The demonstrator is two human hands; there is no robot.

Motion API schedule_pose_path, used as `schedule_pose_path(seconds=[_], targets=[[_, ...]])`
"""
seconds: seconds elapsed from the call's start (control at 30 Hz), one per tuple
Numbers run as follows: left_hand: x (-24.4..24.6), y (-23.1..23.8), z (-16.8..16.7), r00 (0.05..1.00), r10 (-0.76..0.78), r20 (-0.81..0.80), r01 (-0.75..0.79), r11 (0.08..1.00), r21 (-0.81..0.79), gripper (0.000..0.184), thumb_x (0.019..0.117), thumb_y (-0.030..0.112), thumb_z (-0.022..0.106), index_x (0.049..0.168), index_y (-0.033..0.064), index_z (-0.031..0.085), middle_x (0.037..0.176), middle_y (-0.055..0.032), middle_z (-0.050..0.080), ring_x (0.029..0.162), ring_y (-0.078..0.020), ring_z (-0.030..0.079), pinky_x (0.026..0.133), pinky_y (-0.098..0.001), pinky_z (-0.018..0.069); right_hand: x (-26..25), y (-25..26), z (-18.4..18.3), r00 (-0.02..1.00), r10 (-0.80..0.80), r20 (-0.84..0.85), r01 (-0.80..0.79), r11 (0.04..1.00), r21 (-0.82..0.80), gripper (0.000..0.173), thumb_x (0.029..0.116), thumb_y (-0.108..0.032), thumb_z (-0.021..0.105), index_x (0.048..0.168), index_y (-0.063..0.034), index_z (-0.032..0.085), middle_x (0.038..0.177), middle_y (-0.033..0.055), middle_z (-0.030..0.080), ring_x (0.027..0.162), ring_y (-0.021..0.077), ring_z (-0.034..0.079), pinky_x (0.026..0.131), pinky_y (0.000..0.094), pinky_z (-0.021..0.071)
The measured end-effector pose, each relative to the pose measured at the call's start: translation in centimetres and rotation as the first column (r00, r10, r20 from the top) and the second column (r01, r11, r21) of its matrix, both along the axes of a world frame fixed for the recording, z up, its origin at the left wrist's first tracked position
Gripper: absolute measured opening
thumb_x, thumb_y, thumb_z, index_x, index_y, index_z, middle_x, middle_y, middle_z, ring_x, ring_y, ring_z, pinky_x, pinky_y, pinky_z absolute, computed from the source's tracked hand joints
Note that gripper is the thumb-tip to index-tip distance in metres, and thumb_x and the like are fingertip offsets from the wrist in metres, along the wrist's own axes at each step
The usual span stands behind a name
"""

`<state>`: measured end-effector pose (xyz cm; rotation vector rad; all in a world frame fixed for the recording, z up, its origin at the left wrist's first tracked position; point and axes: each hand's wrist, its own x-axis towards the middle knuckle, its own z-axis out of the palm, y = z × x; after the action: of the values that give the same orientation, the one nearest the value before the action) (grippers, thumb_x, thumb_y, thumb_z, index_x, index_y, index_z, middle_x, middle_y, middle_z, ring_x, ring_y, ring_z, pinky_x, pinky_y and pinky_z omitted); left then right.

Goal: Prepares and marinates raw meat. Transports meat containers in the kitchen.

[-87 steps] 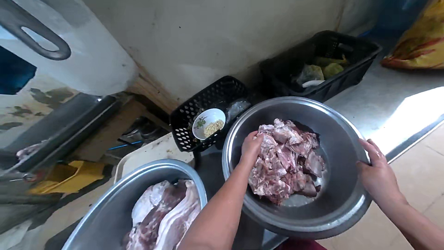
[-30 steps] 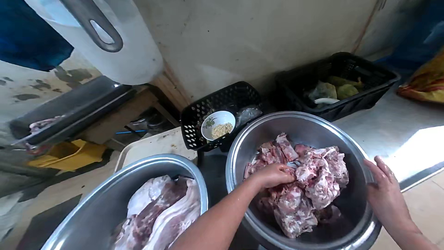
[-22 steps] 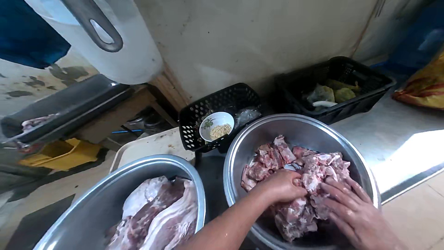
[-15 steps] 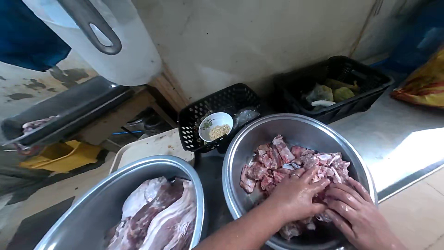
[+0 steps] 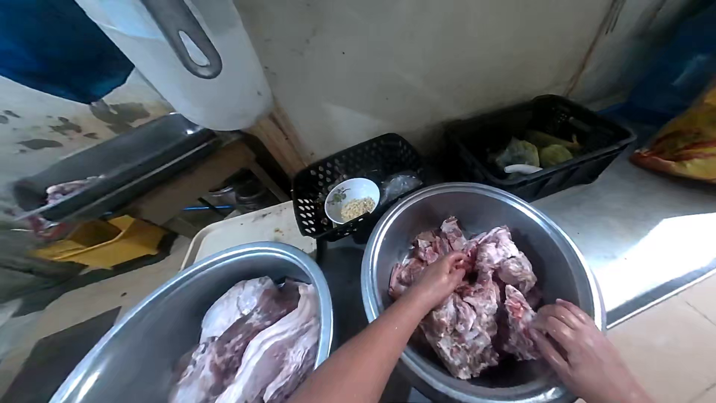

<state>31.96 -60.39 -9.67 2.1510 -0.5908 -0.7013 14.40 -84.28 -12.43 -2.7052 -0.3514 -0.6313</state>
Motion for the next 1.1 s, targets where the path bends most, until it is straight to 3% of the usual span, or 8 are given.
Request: schedule_pose_path(seconds=[0.13,0.3,0.4,0.5,0.6,0.73,0.93,1.1], targets=[[-1.4,-0.3,-0.1,0.998,0.061,-0.018,-0.061,0.998,0.004,0.048,0.0993,0.027,0.061,0.145,0.0161,0.054,0.147,-0.0108,0.055,0.132,-0.0241,0.056,0.110,-0.0489,0.0461,0.2,1.5,1.1,0.993,0.088,-0.075,-0.089,0.996,-0.013,0.028,0.1015,-0.026,0.051,0.111,-0.0156,0.075,0.129,0.0085,0.069,0.127,0.0310,0.062,0.105,0.0476,0.0524],[-3.4,-2.8,3.5,0.993,-0.092,0.075,0.081,0.988,0.133,0.056,0.1025,0.025,0.056,0.156,0.0253,0.041,0.159,-0.0046,0.044,0.135,-0.0248,0.055,0.109,-0.0510,0.0472,1.3,3.6,1.6,0.970,0.229,-0.078,-0.235,0.969,-0.079,0.026,0.1023,-0.018,0.047,0.106,-0.0152,0.073,0.129,0.0049,0.070,0.131,0.0246,0.060,0.110,0.0465,0.0486],[-4.4,-4.7,5.2,0.979,-0.157,0.128,0.121,0.960,0.252,0.065,0.1030,0.026,0.055,0.162,0.0285,0.028,0.159,-0.0067,0.042,0.126,-0.0301,0.061,0.101,-0.0539,0.0513,1.8,3.9,1.9,0.977,0.105,-0.183,-0.126,0.986,-0.108,0.019,0.0935,-0.018,0.056,0.098,-0.0111,0.073,0.123,0.0101,0.071,0.126,0.0292,0.063,0.104,0.0539,0.0513],[-4.5,-6.2,5.5,0.968,-0.184,0.168,0.118,0.932,0.343,0.070,0.1030,0.027,0.055,0.164,0.0288,0.021,0.158,-0.0104,0.042,0.116,-0.0334,0.066,0.095,-0.0548,0.0546,2.4,4.5,2.8,0.927,-0.039,-0.374,-0.027,0.985,-0.171,0.027,0.0884,-0.019,0.065,0.112,-0.0086,0.073,0.135,0.0156,0.066,0.131,0.0351,0.059,0.105,0.0632,0.0453],[-4.1,-6.8,4.9,0.954,-0.216,0.207,0.115,0.903,0.414,0.070,0.1029,0.025,0.055,0.164,0.0272,0.021,0.154,-0.0145,0.046,0.114,-0.0366,0.066,0.093,-0.0560,0.0550,2.7,4.6,2.0,0.963,-0.059,-0.263,0.007,0.981,-0.196,0.024,0.0844,-0.025,0.066,0.104,-0.0129,0.074,0.119,0.0084,0.073,0.117,0.0304,0.068,0.096,0.0614,0.0516],[-1.9,-6.1,4.3,0.966,-0.212,0.145,0.139,0.907,0.397,0.071,0.1018,0.025,0.058,0.164,0.0228,0.024,0.150,-0.0136,0.053,0.124,-0.0353,0.062,0.102,-0.0570,0.0505,2.3,3.8,2.2,0.921,-0.105,-0.375,0.044,0.985,-0.166,0.024,0.0937,-0.035,0.061,0.101,-0.0162,0.073,0.118,0.0059,0.074,0.122,0.0282,0.066,0.104,0.0608,0.0458],[2.4,-2.4,1.3,0.995,0.024,-0.093,-0.010,0.988,0.152,0.064,0.0987,0.027,0.067,0.156,0.0146,0.042,0.141,-0.0200,0.059,0.132,-0.0340,0.056,0.111,-0.0560,0.0427,1.6,2.8,1.6,0.970,-0.084,-0.227,0.039,0.979,-0.199,0.037,0.0949,-0.042,0.054,0.086,-0.0116,0.074,0.089,0.0078,0.076,0.091,0.0275,0.075,0.099,0.0570,0.0508],[3.6,-0.5,-2.7,0.910,0.320,-0.264,-0.333,0.943,-0.006,0.050,0.1009,0.029,0.065,0.143,0.0037,0.053,0.133,-0.0221,0.062,0.123,-0.0326,0.061,0.105,-0.0517,0.0480,1.3,2.4,1.5,0.978,-0.097,-0.187,0.065,0.984,-0.168,0.043,0.0977,-0.042,0.049,0.083,-0.0113,0.074,0.081,0.0061,0.076,0.084,0.0251,0.075,0.099,0.0525,0.0527]])
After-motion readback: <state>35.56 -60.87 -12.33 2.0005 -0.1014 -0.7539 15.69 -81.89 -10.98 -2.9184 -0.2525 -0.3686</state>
